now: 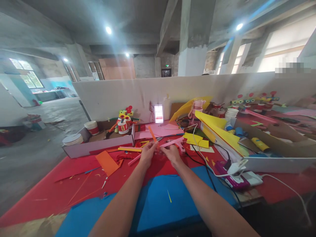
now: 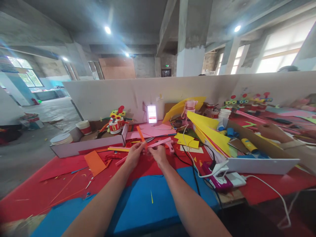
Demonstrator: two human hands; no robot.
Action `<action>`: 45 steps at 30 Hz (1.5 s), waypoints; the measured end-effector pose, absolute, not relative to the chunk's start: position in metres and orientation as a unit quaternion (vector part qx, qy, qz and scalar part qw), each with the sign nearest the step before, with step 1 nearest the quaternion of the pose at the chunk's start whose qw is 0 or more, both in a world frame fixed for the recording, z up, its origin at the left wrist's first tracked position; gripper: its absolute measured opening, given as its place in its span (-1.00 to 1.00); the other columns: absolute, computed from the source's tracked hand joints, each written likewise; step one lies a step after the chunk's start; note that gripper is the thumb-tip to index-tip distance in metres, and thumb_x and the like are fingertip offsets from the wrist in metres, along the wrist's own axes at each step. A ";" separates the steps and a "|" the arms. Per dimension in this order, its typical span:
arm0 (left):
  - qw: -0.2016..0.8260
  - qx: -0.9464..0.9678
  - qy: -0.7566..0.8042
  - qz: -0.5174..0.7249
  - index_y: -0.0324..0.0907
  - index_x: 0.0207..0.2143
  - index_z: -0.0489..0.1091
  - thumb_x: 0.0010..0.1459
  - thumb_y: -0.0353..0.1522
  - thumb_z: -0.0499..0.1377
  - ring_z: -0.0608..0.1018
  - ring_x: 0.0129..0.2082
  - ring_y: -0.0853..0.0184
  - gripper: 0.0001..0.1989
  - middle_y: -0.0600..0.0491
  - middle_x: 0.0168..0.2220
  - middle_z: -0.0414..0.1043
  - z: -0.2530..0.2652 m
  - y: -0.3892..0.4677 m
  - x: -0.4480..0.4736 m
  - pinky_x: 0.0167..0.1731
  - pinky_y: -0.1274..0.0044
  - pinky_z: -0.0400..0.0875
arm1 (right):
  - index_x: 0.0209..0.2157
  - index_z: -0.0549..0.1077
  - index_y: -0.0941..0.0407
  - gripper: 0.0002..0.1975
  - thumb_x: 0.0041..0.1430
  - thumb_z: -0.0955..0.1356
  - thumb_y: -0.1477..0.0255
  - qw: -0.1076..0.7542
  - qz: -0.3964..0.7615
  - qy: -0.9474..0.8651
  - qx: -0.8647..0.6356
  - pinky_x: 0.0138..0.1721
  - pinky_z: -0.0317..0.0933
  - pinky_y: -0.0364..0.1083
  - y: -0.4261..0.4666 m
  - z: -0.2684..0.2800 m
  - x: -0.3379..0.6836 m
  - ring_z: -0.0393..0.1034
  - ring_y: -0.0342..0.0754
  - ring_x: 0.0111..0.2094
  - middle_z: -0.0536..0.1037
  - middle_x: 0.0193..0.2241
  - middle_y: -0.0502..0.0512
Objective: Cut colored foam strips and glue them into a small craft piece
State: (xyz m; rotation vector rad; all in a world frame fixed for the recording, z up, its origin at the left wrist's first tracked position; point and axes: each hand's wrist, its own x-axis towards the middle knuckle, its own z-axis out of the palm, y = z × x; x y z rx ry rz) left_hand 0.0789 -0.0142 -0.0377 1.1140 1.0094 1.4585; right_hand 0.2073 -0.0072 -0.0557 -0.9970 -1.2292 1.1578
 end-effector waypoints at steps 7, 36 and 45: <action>0.472 0.435 0.433 0.633 -0.23 -0.67 0.36 -0.32 -0.16 0.43 0.25 -0.67 0.52 -0.61 0.15 -0.71 0.27 -0.038 -0.006 0.065 -0.62 0.61 0.13 | -0.55 0.52 0.17 -0.81 -0.14 0.47 0.33 0.500 0.539 -0.543 -0.407 -0.51 0.37 -0.13 -0.007 -0.054 0.212 0.46 -0.07 -0.60 0.56 -0.64 0.07; 0.454 0.485 0.430 0.612 -0.22 -0.56 0.45 -0.18 -0.14 0.36 0.30 -0.62 0.47 -0.68 0.11 -0.63 0.37 -0.050 -0.015 0.089 -0.55 0.59 0.13 | -0.58 0.51 0.13 -0.77 -0.13 0.40 0.23 0.611 0.465 -0.479 -0.426 -0.44 0.30 -0.09 -0.004 -0.058 0.206 0.44 -0.01 -0.55 0.54 -0.64 0.06; 0.459 0.459 0.432 0.626 -0.21 -0.62 0.42 -0.23 -0.23 0.36 0.27 -0.65 0.49 -0.75 0.15 -0.67 0.31 -0.042 -0.016 0.088 -0.58 0.60 0.10 | -0.56 0.48 0.11 -0.82 -0.17 0.42 0.28 0.595 0.494 -0.496 -0.396 -0.34 0.34 -0.07 -0.005 -0.051 0.208 0.47 0.01 -0.46 0.58 -0.56 0.06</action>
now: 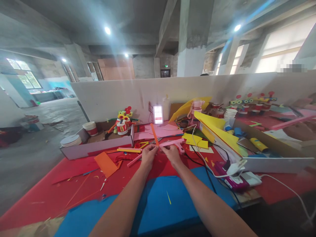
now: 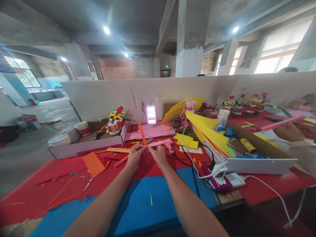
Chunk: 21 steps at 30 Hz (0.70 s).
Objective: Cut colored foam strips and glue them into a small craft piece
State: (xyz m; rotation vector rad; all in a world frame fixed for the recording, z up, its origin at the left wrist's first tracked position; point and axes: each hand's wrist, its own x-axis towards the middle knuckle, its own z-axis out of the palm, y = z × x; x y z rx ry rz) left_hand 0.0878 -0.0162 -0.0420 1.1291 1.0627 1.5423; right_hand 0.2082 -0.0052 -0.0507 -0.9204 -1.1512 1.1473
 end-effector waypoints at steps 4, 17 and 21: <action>0.485 0.449 0.417 0.624 -0.22 -0.62 0.41 -0.24 -0.24 0.37 0.27 -0.66 0.50 -0.74 0.14 -0.67 0.33 -0.038 -0.017 0.086 -0.58 0.61 0.11 | -0.55 0.49 0.10 -0.79 -0.26 0.46 0.27 0.586 0.613 -0.432 -0.307 -0.31 0.35 -0.06 -0.008 -0.047 0.208 0.46 -0.03 -0.47 0.56 -0.57 0.01; 0.488 0.476 0.424 0.596 -0.23 -0.64 0.40 -0.22 -0.31 0.33 0.31 -0.66 0.48 -0.81 0.09 -0.67 0.38 -0.041 -0.018 0.087 -0.59 0.60 0.12 | -0.55 0.55 0.12 -0.72 -0.29 0.55 0.23 0.577 0.662 -0.394 -0.271 -0.40 0.26 -0.13 -0.009 -0.051 0.208 0.30 -0.17 -0.55 0.46 -0.64 -0.06; 0.482 0.471 0.426 0.604 -0.22 -0.65 0.40 -0.24 -0.38 0.29 0.29 -0.66 0.47 -0.88 0.11 -0.69 0.34 -0.041 -0.018 0.087 -0.60 0.59 0.11 | -0.54 0.57 0.13 -0.71 -0.34 0.56 0.25 0.577 0.656 -0.388 -0.293 -0.43 0.22 -0.15 -0.009 -0.053 0.207 0.27 -0.19 -0.56 0.45 -0.64 -0.06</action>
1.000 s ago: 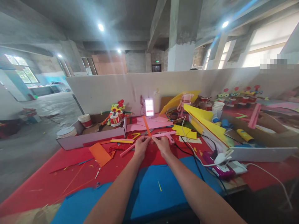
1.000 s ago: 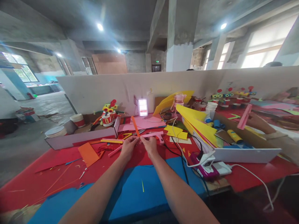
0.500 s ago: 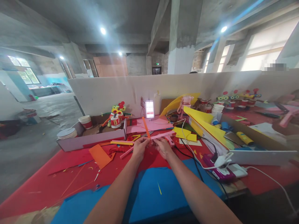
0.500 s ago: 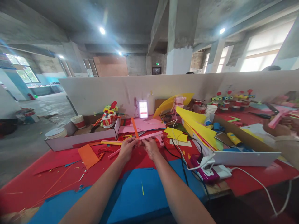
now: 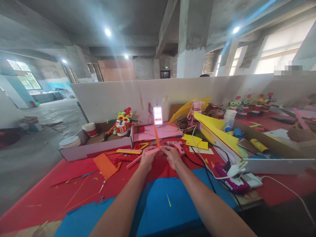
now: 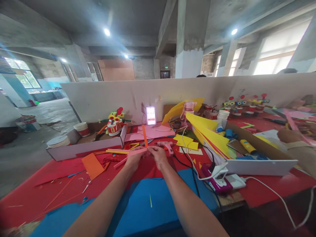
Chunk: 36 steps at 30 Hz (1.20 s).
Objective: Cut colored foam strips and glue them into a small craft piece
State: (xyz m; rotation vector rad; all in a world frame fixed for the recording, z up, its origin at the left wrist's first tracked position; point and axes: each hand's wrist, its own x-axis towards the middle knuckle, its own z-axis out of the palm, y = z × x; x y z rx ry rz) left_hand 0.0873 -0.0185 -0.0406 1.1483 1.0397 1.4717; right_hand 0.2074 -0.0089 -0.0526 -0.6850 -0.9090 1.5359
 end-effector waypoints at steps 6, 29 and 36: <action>0.491 0.481 0.428 0.586 -0.21 -0.59 0.46 -0.19 -0.36 0.29 0.34 -0.62 0.43 -0.90 0.08 -0.64 0.41 -0.038 -0.022 0.085 -0.56 0.57 0.18 | -0.51 0.57 0.15 -0.67 -0.34 0.55 0.23 0.590 0.629 -0.389 -0.324 -0.45 0.20 -0.15 -0.003 -0.061 0.207 0.29 -0.17 -0.56 0.47 -0.64 -0.03; 0.402 0.548 0.464 0.569 -0.20 -0.60 0.30 -0.15 -0.16 0.34 0.25 -0.60 0.46 -0.65 0.18 -0.64 0.24 -0.042 -0.014 0.079 -0.55 0.58 0.09 | -0.59 0.50 0.14 -0.68 -0.22 0.49 0.15 0.573 0.533 -0.487 -0.388 -0.42 0.22 -0.12 -0.002 -0.057 0.212 0.36 -0.10 -0.54 0.51 -0.63 0.00; 0.437 0.521 0.427 0.596 -0.20 -0.59 0.37 -0.10 -0.09 0.30 0.27 -0.60 0.46 -0.64 0.13 -0.64 0.28 -0.041 -0.012 0.076 -0.53 0.57 0.13 | -0.62 0.48 0.14 -0.72 -0.26 0.51 0.23 0.567 0.587 -0.442 -0.372 -0.38 0.30 -0.08 -0.005 -0.058 0.208 0.42 -0.06 -0.51 0.53 -0.61 0.05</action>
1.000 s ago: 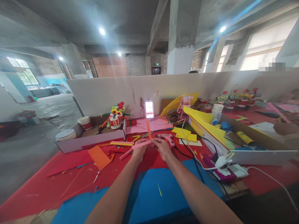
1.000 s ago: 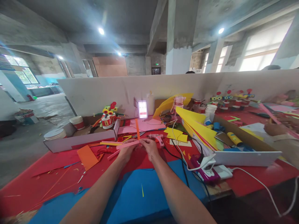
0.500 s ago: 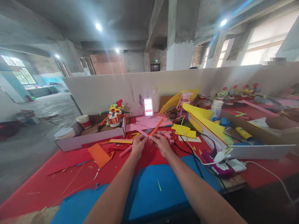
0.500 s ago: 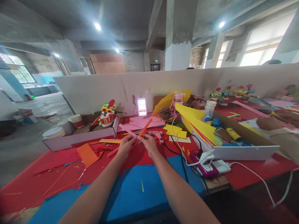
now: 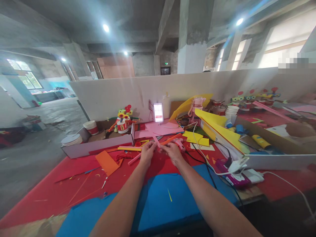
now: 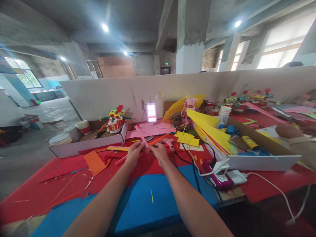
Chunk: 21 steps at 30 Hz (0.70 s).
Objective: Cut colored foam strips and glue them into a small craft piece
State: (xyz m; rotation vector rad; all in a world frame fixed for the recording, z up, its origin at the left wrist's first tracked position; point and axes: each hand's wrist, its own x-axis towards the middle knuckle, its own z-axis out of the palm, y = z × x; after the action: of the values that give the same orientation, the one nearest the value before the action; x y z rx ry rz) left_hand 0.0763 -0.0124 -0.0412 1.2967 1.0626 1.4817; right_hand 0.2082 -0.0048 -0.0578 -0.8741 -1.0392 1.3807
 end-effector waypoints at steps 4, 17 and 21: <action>0.457 0.490 0.421 0.612 -0.22 -0.52 0.45 -0.10 -0.05 0.28 0.32 -0.58 0.42 -0.61 0.09 -0.60 0.34 -0.041 -0.011 0.075 -0.51 0.56 0.19 | -0.53 0.52 0.12 -0.73 -0.26 0.51 0.24 0.610 0.584 -0.410 -0.345 -0.38 0.34 -0.06 -0.006 -0.055 0.206 0.43 -0.04 -0.49 0.54 -0.58 0.03; 0.462 0.534 0.417 0.572 -0.23 -0.51 0.46 -0.13 -0.20 0.34 0.36 -0.55 0.43 -0.73 0.08 -0.56 0.41 -0.043 -0.012 0.078 -0.47 0.58 0.22 | -0.53 0.53 0.15 -0.66 -0.32 0.53 0.20 0.618 0.602 -0.382 -0.330 -0.33 0.35 -0.04 -0.004 -0.057 0.205 0.43 -0.07 -0.51 0.54 -0.60 0.03; 0.455 0.530 0.422 0.577 -0.22 -0.55 0.45 -0.15 -0.21 0.34 0.34 -0.57 0.44 -0.75 0.09 -0.59 0.39 -0.043 -0.012 0.078 -0.49 0.58 0.21 | -0.55 0.53 0.15 -0.66 -0.32 0.53 0.18 0.608 0.594 -0.398 -0.345 -0.33 0.35 -0.04 -0.002 -0.059 0.206 0.44 -0.04 -0.49 0.55 -0.59 0.06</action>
State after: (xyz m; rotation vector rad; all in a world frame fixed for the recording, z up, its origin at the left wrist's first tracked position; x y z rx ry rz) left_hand 0.0781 -0.0120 -0.0432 1.3082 1.0407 1.4238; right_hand 0.2058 -0.0023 -0.0587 -0.7968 -0.9185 1.3733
